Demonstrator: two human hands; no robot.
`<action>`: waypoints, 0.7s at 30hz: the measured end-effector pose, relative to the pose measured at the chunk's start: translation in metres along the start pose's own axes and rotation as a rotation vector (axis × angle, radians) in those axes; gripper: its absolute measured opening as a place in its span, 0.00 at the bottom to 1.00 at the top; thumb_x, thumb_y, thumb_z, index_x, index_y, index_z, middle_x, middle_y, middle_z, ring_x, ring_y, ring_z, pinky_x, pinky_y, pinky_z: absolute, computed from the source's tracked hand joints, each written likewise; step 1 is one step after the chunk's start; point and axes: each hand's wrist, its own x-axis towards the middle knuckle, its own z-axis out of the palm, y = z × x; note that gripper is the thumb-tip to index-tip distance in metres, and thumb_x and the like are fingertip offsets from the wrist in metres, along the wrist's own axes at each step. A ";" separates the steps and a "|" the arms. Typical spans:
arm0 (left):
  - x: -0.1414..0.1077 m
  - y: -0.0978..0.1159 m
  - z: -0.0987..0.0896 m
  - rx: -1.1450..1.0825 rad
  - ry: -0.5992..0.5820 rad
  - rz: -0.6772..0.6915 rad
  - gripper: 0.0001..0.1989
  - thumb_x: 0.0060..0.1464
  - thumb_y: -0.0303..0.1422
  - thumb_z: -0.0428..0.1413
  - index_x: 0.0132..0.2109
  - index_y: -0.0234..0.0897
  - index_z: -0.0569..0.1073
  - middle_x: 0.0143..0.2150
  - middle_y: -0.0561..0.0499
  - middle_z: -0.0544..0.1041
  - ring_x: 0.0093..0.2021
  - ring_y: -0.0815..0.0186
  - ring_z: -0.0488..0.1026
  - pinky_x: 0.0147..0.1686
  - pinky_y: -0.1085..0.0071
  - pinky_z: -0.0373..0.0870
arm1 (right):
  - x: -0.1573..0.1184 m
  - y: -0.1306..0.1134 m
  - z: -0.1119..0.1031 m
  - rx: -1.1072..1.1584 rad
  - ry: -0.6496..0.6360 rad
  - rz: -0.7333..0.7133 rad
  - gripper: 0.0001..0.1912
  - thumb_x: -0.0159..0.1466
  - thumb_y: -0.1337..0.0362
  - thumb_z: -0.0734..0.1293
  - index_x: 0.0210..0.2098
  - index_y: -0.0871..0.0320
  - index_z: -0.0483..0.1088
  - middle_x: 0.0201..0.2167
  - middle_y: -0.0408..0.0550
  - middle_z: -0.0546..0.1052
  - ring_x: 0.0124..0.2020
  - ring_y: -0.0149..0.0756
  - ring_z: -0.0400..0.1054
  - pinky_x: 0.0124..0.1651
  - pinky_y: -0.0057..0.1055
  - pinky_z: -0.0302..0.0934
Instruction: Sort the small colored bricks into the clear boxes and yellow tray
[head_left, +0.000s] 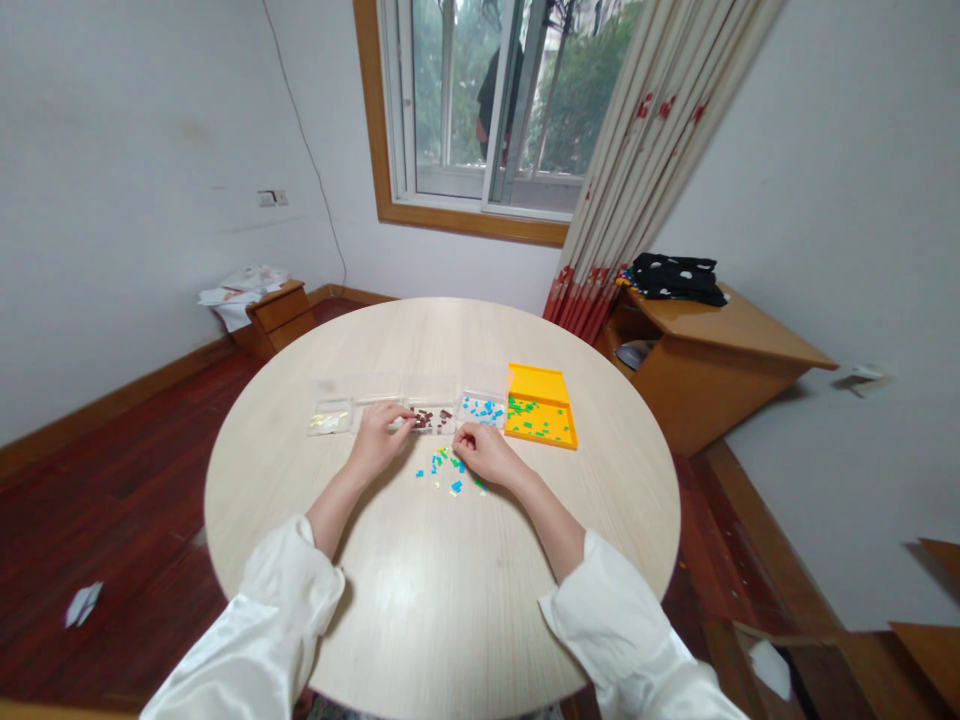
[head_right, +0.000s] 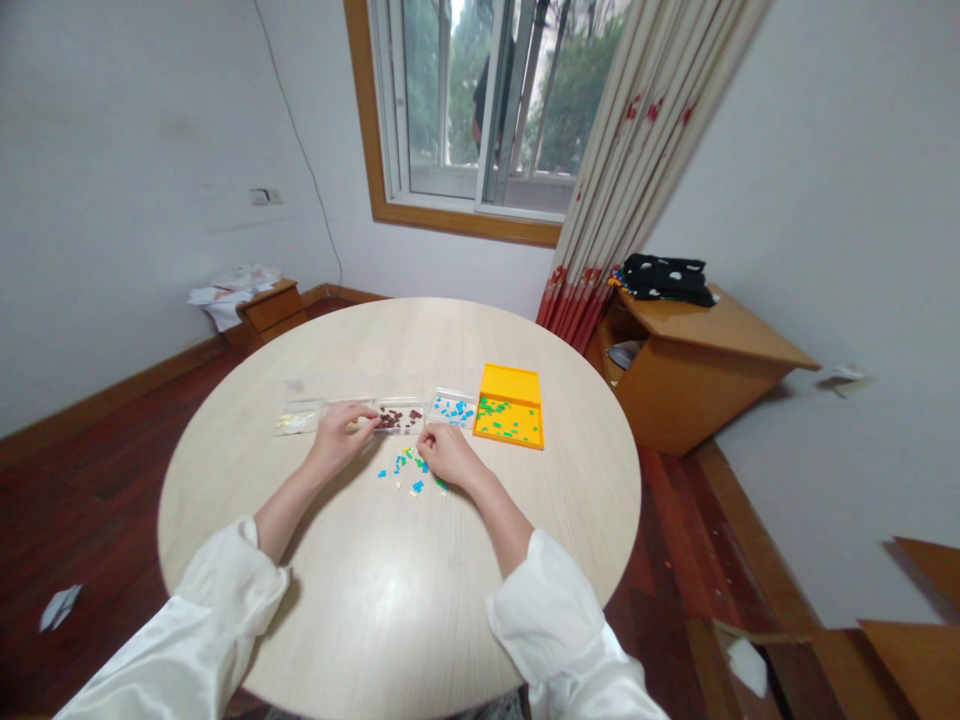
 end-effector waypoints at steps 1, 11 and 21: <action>-0.002 0.006 0.004 -0.030 -0.052 0.055 0.05 0.52 0.31 0.55 0.32 0.37 0.75 0.33 0.48 0.77 0.37 0.63 0.71 0.41 0.65 0.65 | 0.001 0.000 0.002 0.039 0.006 0.016 0.06 0.55 0.72 0.62 0.25 0.63 0.70 0.19 0.40 0.67 0.22 0.25 0.57 0.27 0.22 0.51; -0.012 0.023 0.022 -0.097 -0.162 0.206 0.07 0.54 0.35 0.55 0.35 0.38 0.76 0.33 0.48 0.76 0.38 0.63 0.71 0.40 0.65 0.66 | 0.008 0.004 0.015 0.443 -0.038 0.135 0.03 0.54 0.68 0.64 0.25 0.61 0.67 0.19 0.38 0.67 0.21 0.24 0.57 0.26 0.22 0.51; -0.010 0.025 0.016 -0.107 -0.189 0.136 0.06 0.53 0.32 0.55 0.33 0.38 0.76 0.32 0.48 0.76 0.37 0.63 0.70 0.41 0.65 0.65 | 0.006 -0.002 0.012 0.515 -0.051 0.111 0.07 0.56 0.66 0.63 0.26 0.63 0.70 0.20 0.39 0.68 0.21 0.24 0.56 0.27 0.23 0.50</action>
